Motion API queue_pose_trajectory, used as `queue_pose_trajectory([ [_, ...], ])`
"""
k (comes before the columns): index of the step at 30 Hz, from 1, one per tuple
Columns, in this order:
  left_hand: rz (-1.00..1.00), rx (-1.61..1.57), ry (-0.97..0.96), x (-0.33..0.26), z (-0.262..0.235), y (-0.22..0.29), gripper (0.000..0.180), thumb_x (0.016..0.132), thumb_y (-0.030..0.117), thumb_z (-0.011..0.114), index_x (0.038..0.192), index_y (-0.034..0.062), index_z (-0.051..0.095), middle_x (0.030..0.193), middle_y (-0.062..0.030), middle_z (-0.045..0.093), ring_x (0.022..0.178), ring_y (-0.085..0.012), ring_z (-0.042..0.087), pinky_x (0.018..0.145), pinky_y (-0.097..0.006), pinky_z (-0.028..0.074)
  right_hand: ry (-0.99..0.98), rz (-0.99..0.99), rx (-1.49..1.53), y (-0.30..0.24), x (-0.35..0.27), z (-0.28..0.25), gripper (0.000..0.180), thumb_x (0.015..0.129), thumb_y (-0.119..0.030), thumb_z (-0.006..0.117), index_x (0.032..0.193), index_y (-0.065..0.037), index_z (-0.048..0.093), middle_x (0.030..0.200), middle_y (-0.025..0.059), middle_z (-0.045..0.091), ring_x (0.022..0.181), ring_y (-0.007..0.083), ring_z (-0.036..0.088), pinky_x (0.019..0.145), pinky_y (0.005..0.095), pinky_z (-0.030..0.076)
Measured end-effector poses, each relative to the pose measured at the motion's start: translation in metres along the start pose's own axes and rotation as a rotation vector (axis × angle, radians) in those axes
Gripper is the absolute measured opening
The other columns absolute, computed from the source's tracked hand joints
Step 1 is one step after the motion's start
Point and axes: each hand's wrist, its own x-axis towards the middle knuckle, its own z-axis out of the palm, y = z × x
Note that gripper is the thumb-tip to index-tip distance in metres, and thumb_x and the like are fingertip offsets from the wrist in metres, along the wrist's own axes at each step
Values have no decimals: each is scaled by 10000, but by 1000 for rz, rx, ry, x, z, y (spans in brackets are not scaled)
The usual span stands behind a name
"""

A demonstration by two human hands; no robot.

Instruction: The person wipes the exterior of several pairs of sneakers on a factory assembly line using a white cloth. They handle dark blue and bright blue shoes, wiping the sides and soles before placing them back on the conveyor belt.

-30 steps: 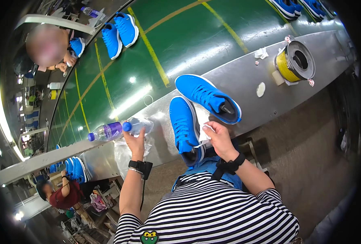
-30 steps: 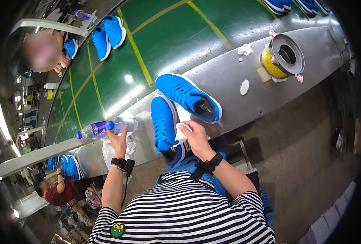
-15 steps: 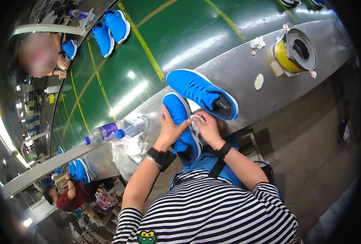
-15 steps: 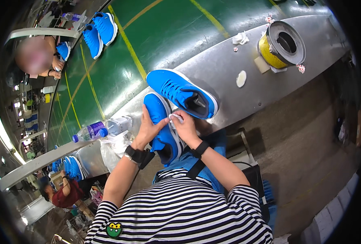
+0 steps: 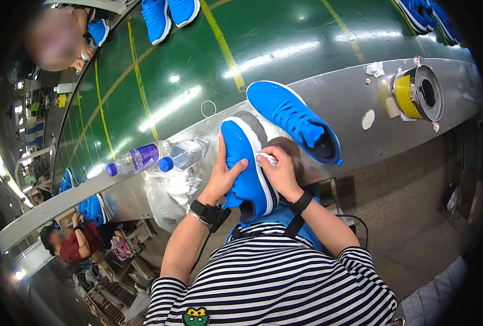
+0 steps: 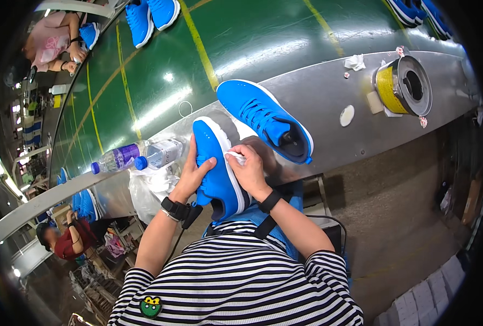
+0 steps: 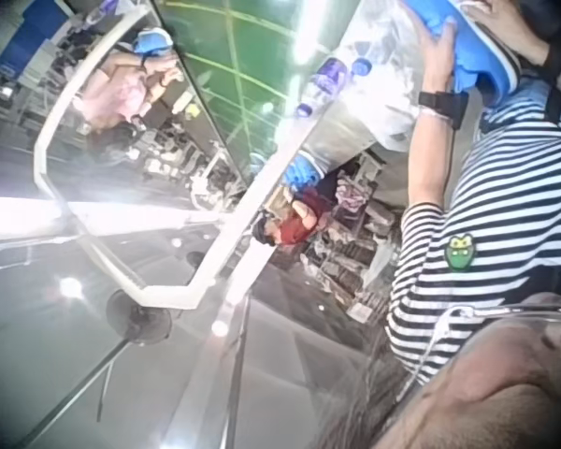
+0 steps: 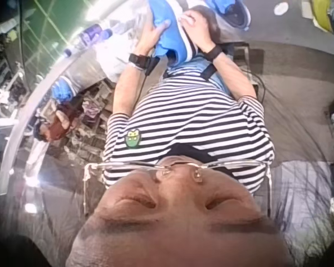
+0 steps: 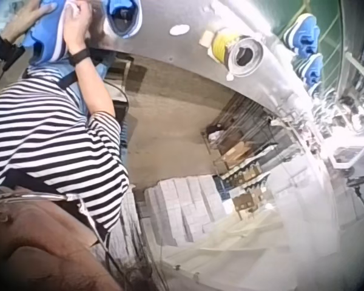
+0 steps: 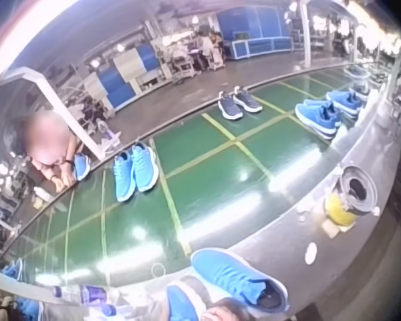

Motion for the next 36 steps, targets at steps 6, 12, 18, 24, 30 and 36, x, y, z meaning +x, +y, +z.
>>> queue_pose_trajectory([
  [6,41,47,-13,2,-7,-6,954,848,147,640,1471,14,-70,1454,-229,271,1247,-249,414,1002,-332,390,46,-45,-113,-14,2,5,122,805,-92,674,869,-3,621,825,96,598,771,215,591,699,300,458],
  [12,52,34,-28,3,-12,-6,955,848,154,643,1470,10,-67,1461,-230,260,1254,-252,410,1007,-332,386,98,-78,-140,-16,2,13,108,798,-74,672,857,-3,617,822,103,597,765,227,593,697,301,458],
  [18,11,-3,-25,2,-12,-5,962,846,156,649,1472,19,-68,1453,-230,271,1252,-256,413,1011,-338,385,120,-46,-133,-16,4,17,101,803,-72,665,854,-1,616,823,101,598,756,206,593,694,294,456],
  [24,33,53,-11,1,-12,-14,957,845,156,649,1476,27,-59,1453,-229,270,1264,-259,397,1022,-343,373,139,-47,-105,-14,8,19,122,814,-99,665,863,2,619,811,100,605,748,185,590,693,290,455],
  [30,30,6,-3,1,-10,-15,947,841,155,650,1475,11,-38,1444,-230,283,1268,-262,392,1024,-340,366,105,-27,-55,-18,19,18,137,786,-101,682,833,-1,601,804,130,598,742,277,595,669,355,459],
  [36,53,49,-7,2,-12,-18,951,836,159,656,1475,7,-31,1440,-234,290,1268,-267,394,1024,-343,364,1,-46,-108,-14,14,7,145,807,-119,674,851,4,610,798,96,606,737,181,584,678,304,454],
])
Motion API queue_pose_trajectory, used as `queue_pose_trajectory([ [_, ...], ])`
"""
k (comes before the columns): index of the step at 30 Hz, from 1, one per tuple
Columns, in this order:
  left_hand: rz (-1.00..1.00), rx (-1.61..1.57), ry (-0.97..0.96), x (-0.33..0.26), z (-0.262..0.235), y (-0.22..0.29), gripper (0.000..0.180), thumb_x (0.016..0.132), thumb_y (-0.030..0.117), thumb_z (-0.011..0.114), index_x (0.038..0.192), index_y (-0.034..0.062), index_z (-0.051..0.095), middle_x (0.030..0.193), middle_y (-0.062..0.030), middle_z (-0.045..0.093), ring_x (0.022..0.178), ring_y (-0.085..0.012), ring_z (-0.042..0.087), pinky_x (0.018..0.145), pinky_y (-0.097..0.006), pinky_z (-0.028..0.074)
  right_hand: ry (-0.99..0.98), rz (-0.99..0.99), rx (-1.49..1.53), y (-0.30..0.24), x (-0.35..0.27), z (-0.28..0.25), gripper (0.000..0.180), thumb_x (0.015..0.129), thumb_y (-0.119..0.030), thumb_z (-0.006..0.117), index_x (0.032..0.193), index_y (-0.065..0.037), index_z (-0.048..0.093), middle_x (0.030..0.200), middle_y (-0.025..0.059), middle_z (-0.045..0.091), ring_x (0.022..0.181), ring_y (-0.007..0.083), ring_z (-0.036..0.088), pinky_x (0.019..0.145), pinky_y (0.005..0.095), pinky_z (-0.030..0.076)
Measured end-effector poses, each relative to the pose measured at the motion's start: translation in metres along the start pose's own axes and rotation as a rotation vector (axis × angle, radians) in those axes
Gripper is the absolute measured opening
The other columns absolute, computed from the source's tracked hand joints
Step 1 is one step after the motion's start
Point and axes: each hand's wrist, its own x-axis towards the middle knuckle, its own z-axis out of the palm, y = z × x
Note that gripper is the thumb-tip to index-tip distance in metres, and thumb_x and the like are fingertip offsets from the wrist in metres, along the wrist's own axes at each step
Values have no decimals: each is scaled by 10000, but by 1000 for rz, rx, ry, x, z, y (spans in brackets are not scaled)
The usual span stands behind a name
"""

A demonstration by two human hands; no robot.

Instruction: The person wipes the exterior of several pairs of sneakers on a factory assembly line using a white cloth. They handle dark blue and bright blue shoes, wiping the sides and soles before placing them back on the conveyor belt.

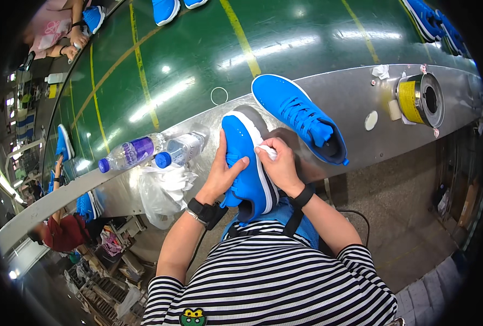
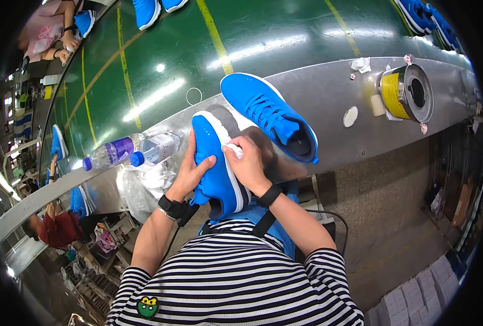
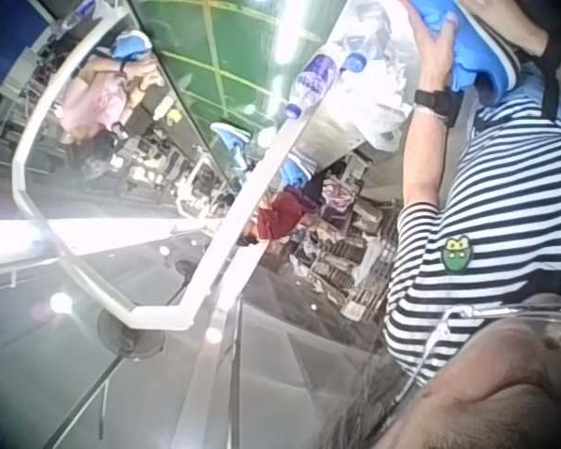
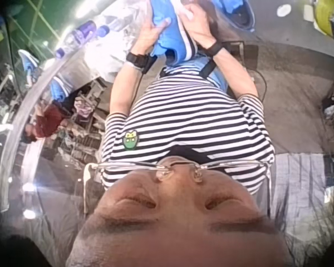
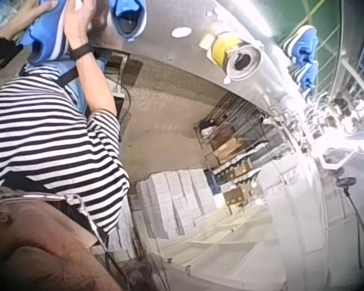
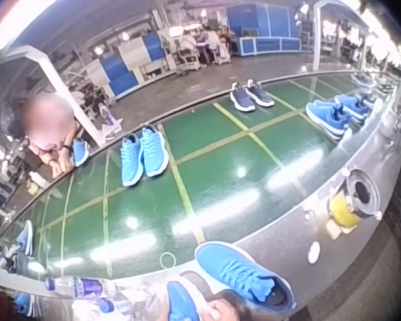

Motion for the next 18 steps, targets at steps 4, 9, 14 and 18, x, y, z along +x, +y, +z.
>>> queue_pose_trajectory([
  [4,20,40,-4,0,-1,0,948,837,157,655,1475,6,-29,1451,-237,275,1277,-268,387,1027,-345,361,-59,23,11,2,-7,-3,136,804,-112,674,846,0,608,811,94,603,751,187,582,690,307,453],
  [9,-1,-3,-8,-2,1,10,936,845,138,646,1476,10,-33,1466,-229,254,1284,-259,378,1032,-343,356,10,-14,-7,-1,-6,-1,122,801,-99,674,837,-4,606,800,91,581,752,192,573,688,307,446],
  [14,-39,-95,2,-2,3,10,937,847,120,644,1478,21,-42,1472,-217,248,1285,-247,375,1033,-338,354,35,-5,7,-2,2,4,123,796,-94,677,841,-6,603,790,92,571,747,196,572,680,306,442],
  [18,-24,-118,-13,-3,2,8,939,846,121,644,1480,31,-42,1473,-214,247,1287,-246,372,1036,-339,350,-60,-21,-21,1,-4,-5,118,794,-82,675,844,-5,601,803,90,573,749,194,573,680,303,442],
])
